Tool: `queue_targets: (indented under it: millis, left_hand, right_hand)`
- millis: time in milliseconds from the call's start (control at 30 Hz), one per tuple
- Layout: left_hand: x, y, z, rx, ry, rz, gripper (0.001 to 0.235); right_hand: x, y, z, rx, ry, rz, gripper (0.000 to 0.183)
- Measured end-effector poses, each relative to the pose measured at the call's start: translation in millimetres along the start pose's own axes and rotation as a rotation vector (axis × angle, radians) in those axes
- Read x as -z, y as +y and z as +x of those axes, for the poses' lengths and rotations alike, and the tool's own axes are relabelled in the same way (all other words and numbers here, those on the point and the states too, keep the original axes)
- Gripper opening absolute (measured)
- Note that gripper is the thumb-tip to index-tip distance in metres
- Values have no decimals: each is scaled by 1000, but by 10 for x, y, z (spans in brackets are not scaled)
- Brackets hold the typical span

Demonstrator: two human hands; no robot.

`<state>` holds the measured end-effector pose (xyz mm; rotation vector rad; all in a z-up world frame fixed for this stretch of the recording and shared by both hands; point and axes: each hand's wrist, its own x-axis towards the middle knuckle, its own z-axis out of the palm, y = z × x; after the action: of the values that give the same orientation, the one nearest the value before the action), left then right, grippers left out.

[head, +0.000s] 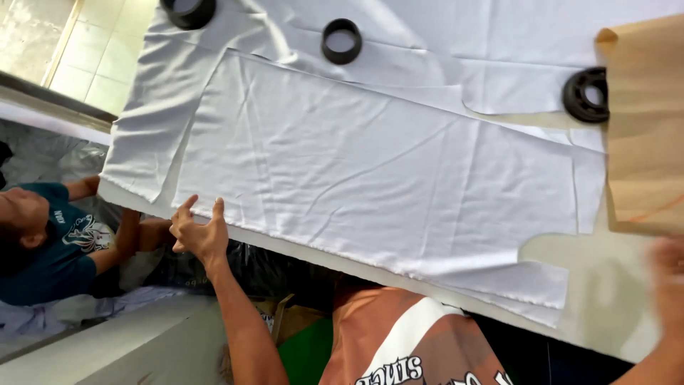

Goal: A person cuts fabric around a paper pattern using scissors, then folds the fabric and marks it with a pencil and ruler.

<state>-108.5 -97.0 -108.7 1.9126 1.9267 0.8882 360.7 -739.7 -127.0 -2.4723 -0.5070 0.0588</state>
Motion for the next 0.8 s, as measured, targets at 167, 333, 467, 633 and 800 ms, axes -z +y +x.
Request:
queue_targets:
  millis: [167, 333, 467, 633, 800]
  left_hand:
    - [-70, -256, 287, 18, 70, 181, 68]
    - [-162, -371, 566, 30, 32, 230, 49]
    - [-141, -459, 642, 57, -80, 220, 44]
    - [162, -113, 584, 212, -230, -219, 27]
    - [116, -176, 705, 210, -219, -386, 30]
  right_hand:
    - [-450, -1322, -623, 89, -200, -157, 68]
    - [-737, -952, -923, 110, -96, -188, 38]
    - [-484, -1357, -834, -106, -209, -33, 21]
    - [-200, -1443, -635, -444, -278, 294, 24]
    - [152, -1977, -196, -515, -410, 307, 34]
